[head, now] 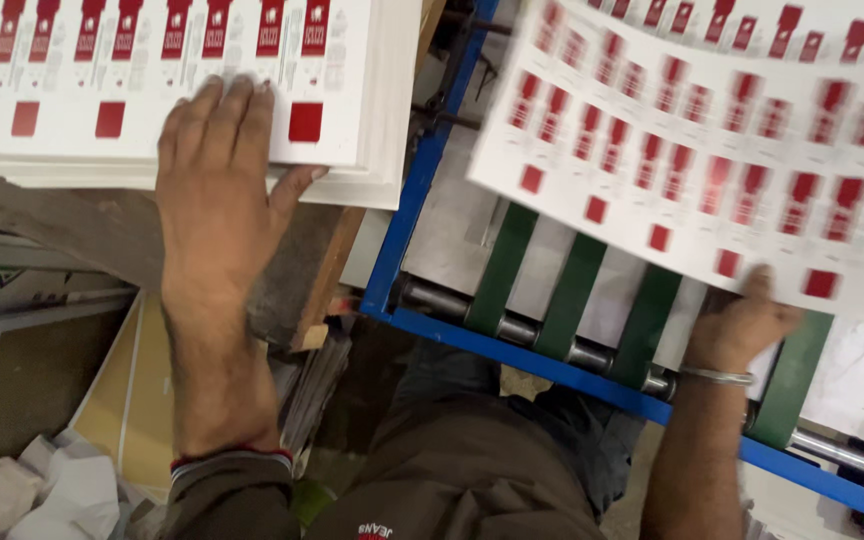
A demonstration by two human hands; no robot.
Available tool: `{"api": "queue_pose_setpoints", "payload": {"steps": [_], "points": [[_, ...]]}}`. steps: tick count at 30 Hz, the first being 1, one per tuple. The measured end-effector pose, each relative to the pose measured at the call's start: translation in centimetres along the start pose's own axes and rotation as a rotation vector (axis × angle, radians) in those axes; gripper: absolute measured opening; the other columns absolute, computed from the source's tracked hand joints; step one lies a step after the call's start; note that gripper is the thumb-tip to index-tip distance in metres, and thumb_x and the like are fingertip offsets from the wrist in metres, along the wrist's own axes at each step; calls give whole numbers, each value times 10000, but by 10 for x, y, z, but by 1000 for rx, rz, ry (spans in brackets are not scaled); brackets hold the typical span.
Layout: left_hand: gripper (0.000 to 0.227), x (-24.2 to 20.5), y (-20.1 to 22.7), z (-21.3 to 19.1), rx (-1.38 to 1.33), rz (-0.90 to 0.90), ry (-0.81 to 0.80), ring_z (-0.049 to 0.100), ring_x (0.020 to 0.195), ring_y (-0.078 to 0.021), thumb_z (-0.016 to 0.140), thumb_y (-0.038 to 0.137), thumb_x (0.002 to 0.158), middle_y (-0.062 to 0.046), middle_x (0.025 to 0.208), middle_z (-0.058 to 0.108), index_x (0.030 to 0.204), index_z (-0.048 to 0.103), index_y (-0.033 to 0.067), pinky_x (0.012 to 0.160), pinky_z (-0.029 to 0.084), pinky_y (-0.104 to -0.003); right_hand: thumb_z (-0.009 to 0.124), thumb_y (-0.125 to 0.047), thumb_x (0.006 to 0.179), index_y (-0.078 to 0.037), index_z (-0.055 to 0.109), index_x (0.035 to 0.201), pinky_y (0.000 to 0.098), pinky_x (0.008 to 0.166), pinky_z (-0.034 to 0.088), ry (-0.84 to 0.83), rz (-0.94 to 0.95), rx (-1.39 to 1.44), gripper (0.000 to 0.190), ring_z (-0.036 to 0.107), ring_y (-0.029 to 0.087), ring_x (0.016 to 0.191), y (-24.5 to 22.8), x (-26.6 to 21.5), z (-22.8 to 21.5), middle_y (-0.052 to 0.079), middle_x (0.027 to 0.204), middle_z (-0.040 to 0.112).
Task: The person repeatedly picks up sheets of paper printed with red labels from a stack on the left and places them onto a blue conveyor belt on the right. The hands move quickly in a repetitive cycle, transferring the sheets one by one to the moving belt.
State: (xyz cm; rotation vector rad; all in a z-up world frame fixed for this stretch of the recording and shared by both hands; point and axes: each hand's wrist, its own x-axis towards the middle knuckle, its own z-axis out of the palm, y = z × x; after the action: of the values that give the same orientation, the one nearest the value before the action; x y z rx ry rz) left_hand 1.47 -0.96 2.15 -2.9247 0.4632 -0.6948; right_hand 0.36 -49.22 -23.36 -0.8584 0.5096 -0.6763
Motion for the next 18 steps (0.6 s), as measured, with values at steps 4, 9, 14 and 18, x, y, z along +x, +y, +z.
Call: {"api": "queue_pose_setpoints", "payload": {"steps": [4, 9, 14, 18], "points": [[515, -14, -9, 11, 34, -6, 44, 614, 1378, -302, 838, 320, 994, -162, 1370, 676, 1352, 669, -10, 1165, 502, -437, 558, 71, 1017, 81, 492, 1284, 439, 890, 752, 107, -30, -159, 276, 780, 297, 1050, -11, 15, -52, 226, 1268, 679], [302, -21, -10, 16, 14, -8, 172, 708, 1246, -268, 814, 127, 976, -123, 1247, 729, 1236, 720, 7, 1053, 570, -409, 491, 85, 1018, 92, 544, 1369, 375, 947, 713, -18, -56, -302, 356, 772, 285, 1147, -13, -20, -85, 232, 1359, 673], [249, -24, -4, 18, 14, -32, 189, 726, 1170, -240, 799, 75, 959, -99, 1197, 748, 1199, 740, 38, 1004, 577, -397, 493, 104, 1077, 141, 536, 1448, 388, 1029, 684, -123, -93, -289, 376, 734, 322, 1237, -9, -37, -88, 260, 1427, 649], [255, -22, -5, 18, -2, -29, 210, 732, 1176, -240, 816, 88, 944, -92, 1162, 752, 1185, 745, 43, 971, 579, -396, 474, 59, 1084, 120, 514, 1453, 414, 952, 706, -137, -14, -236, 377, 741, 337, 1201, -16, -28, -69, 240, 1389, 658]]}}
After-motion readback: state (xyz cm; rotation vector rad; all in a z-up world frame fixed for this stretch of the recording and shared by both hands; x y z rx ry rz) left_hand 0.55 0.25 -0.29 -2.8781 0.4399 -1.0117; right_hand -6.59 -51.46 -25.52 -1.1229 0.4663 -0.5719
